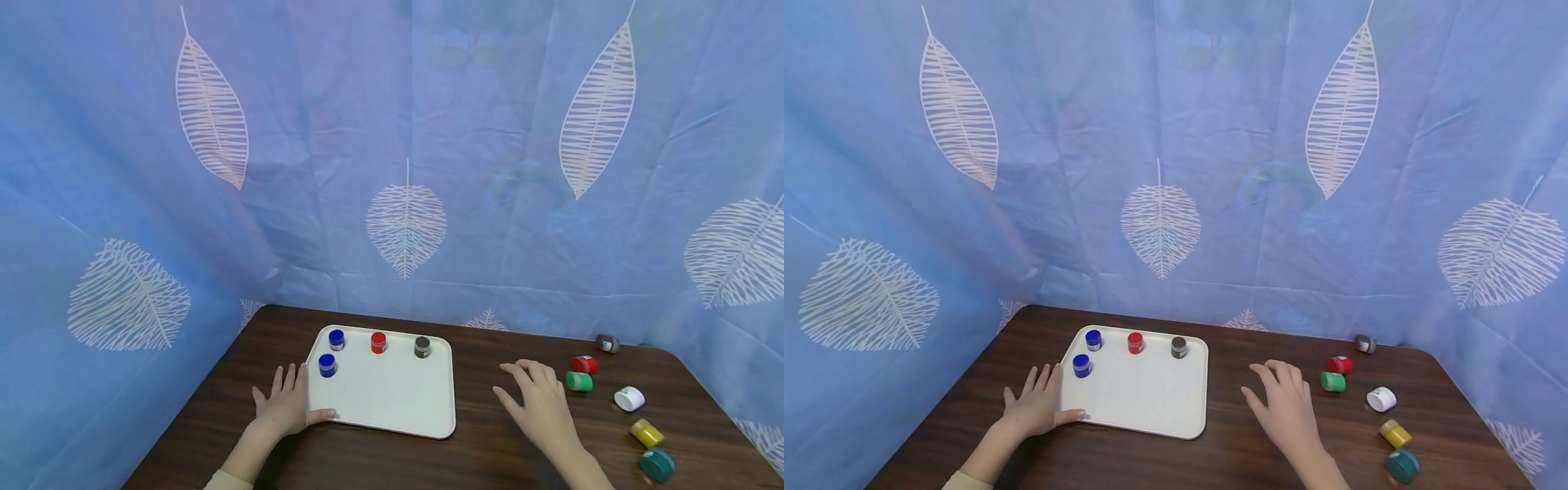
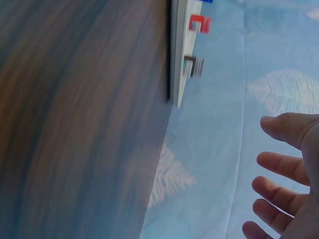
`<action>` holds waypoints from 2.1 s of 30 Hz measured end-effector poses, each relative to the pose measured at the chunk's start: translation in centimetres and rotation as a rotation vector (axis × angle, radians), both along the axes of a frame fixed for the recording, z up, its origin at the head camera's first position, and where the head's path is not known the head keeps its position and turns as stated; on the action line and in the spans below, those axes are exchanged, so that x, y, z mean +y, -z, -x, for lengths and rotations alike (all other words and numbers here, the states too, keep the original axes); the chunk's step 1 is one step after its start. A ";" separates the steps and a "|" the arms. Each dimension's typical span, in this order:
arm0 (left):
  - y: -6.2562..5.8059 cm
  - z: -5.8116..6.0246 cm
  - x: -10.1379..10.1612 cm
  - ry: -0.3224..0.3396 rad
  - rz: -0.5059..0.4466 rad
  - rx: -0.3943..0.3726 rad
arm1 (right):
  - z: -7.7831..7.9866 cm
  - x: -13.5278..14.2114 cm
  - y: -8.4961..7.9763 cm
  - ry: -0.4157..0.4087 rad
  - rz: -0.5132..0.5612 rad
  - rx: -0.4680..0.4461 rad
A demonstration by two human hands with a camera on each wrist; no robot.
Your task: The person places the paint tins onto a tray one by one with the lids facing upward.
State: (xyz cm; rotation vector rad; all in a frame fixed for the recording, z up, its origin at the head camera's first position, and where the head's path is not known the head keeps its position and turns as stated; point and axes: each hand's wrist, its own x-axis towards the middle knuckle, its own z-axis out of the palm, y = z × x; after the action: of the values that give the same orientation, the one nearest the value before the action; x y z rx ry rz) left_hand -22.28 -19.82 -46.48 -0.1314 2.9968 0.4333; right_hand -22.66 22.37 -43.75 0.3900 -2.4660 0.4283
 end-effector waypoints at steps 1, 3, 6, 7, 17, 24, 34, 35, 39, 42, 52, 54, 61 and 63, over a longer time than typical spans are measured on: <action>0.0 0.0 0.0 -0.002 -0.002 -0.001 | -0.1 0.5 0.0 0.005 -0.001 0.003; 0.0 -0.1 -0.1 -0.005 -0.005 0.000 | -0.4 1.4 -0.2 0.011 -0.002 0.010; 0.0 -0.1 -0.1 -0.007 -0.006 0.001 | -0.7 2.6 -0.3 0.018 -0.007 0.018; 0.0 -0.1 -0.1 -0.006 -0.005 0.001 | -0.9 3.0 -0.4 0.019 -0.008 0.013; -0.3 -0.3 0.1 -0.007 -0.013 0.004 | -2.5 7.3 0.0 -0.023 -0.056 -0.012; 0.1 -0.1 -0.1 -0.016 -0.003 0.002 | -2.6 10.7 0.1 -0.128 -0.065 0.139; 0.3 -0.3 -0.2 -0.018 -0.003 -0.019 | -2.7 15.4 -1.2 -0.117 0.152 -0.208; 0.3 -0.3 -0.2 -0.018 0.000 -0.018 | -2.8 16.0 -1.3 -0.115 0.178 -0.266; 0.3 -0.2 -0.2 -0.012 0.004 -0.022 | -3.1 18.4 -1.3 -0.095 0.207 -0.400; 0.4 -0.1 -0.2 -0.009 0.004 -0.027 | -3.2 19.8 -1.4 -0.080 0.225 -0.470; 0.2 0.1 0.1 0.007 0.008 -0.029 | -3.6 23.9 -1.4 0.017 0.340 -0.805; 0.2 0.2 0.0 0.008 0.011 -0.032 | -3.4 24.8 -1.1 0.016 0.306 -0.839; 0.3 0.3 0.0 0.007 0.006 -0.037 | -3.0 26.5 0.0 0.020 0.269 -1.002; 0.3 0.3 0.0 0.008 0.004 -0.036 | -3.0 26.6 0.3 0.024 0.278 -1.031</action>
State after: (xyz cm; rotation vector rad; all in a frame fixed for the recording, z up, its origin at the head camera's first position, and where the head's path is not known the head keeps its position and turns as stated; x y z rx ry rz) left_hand -22.59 -19.82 -46.74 -0.1260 2.9620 0.4191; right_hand -19.62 48.95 -44.09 -0.0106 -3.2949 1.1750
